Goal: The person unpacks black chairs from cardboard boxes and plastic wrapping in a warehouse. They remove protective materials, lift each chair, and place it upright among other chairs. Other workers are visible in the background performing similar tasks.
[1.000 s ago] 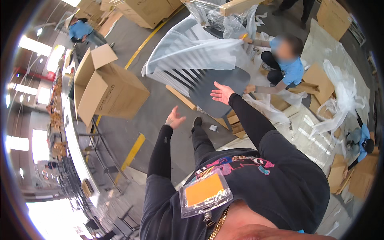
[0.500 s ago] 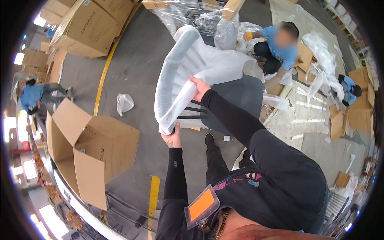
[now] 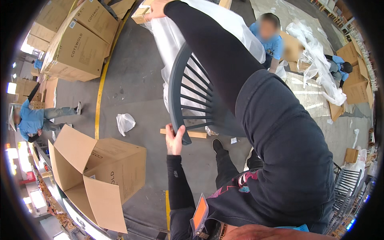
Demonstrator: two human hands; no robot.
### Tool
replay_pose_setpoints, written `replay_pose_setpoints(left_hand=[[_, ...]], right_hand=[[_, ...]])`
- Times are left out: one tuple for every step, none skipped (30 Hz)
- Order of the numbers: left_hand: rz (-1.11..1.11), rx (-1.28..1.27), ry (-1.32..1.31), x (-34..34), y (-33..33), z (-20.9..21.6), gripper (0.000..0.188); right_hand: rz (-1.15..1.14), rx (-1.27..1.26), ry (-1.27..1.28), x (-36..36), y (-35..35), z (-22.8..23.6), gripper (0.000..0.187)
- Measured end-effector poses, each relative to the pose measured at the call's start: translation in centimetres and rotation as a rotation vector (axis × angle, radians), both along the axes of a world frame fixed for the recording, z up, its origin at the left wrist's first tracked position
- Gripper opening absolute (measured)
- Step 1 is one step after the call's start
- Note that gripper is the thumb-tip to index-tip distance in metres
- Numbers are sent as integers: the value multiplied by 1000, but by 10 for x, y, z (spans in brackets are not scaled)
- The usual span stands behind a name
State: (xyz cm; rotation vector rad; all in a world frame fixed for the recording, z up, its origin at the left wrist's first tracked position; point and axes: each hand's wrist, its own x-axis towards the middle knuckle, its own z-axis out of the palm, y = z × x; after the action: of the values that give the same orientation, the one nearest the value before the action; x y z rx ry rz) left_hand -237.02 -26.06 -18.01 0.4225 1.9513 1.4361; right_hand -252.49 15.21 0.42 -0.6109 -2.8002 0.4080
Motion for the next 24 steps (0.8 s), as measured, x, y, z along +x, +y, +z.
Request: replay_pose_setpoints(left_hand=[[-194, -20, 18, -1, 42, 3, 46], [-101, -138, 97, -19, 22, 4, 46], [-61, -262, 189, -31, 4, 8, 47], [-208, -193, 247, -36, 34, 9, 47], [-366, -123, 297, -37, 73, 10, 47], [-274, -220, 279, -56, 57, 4, 49], [-291, -170, 287, -66, 65, -3, 48], [-379, -233, 353, -71, 84, -1, 46], [-389, -220, 395, -79, 90, -4, 45], [-387, -261, 390, -83, 107, -5, 45], [-373, -286, 395, -92, 120, -9, 45], [-392, -208, 389, -101, 134, -16, 41], [-406, -218, 387, -112, 147, -23, 41], [-390, -260, 348, -118, 157, -25, 43], [-401, -225, 276, -116, 167, -22, 42], [-393, -261, 290, -121, 171, -22, 40], [-398, -262, 260, -126, 169, -27, 39], [-403, -318, 394, -130, 169, -31, 39], [-418, -207, 369, -130, 169, -38, 34], [-437, -206, 240, -124, 176, -40, 29], [-426, -108, 227, -129, 170, -42, 25], [-425, -195, 27, -111, 184, -30, 26], [-399, -243, -110, -110, 185, -16, 28], [-339, -282, -244, -112, 181, -10, 30]], right_hand=[[-219, 407, 116, 60, 88, 1, 54], [-9, 447, 198, 24, 29, -35, 49], [183, 216, -245, 12, -13, -48, 50], [21, 204, -442, 64, 48, -73, 49], [-152, 168, -644, 130, 107, -91, 49], [-118, 204, -572, 105, 58, -114, 50], [-194, 170, -500, 128, 56, -129, 50], [-284, 158, -549, 161, 64, -149, 43], [-300, 189, -482, 187, 59, -157, 30], [-249, 211, -582, 212, 56, -170, 28], [-198, 253, -688, 235, 50, -174, 28], [21, 345, -434, 267, 42, -185, 30], [242, 432, -173, 300, 28, -200, 33], [239, 350, -59, 327, 3, -214, 38], [223, 270, 51, 359, -27, -227, 43], [128, 174, 98, 389, -56, -236, 46], [31, 80, 150, 419, -83, -243, 48], [-146, -53, 153, 450, -106, -258, 49], [-334, -183, 159, 483, -121, -280, 51], [-632, -340, 122, 523, -133, -311, 56], [-895, -510, 101, 547, -137, -339, 63], [-1061, -599, 34, 573, -136, -361, 68], [-1175, -717, -1, 582, -130, -385, 74], [-1274, -808, -53, 587, -115, -398, 80]])
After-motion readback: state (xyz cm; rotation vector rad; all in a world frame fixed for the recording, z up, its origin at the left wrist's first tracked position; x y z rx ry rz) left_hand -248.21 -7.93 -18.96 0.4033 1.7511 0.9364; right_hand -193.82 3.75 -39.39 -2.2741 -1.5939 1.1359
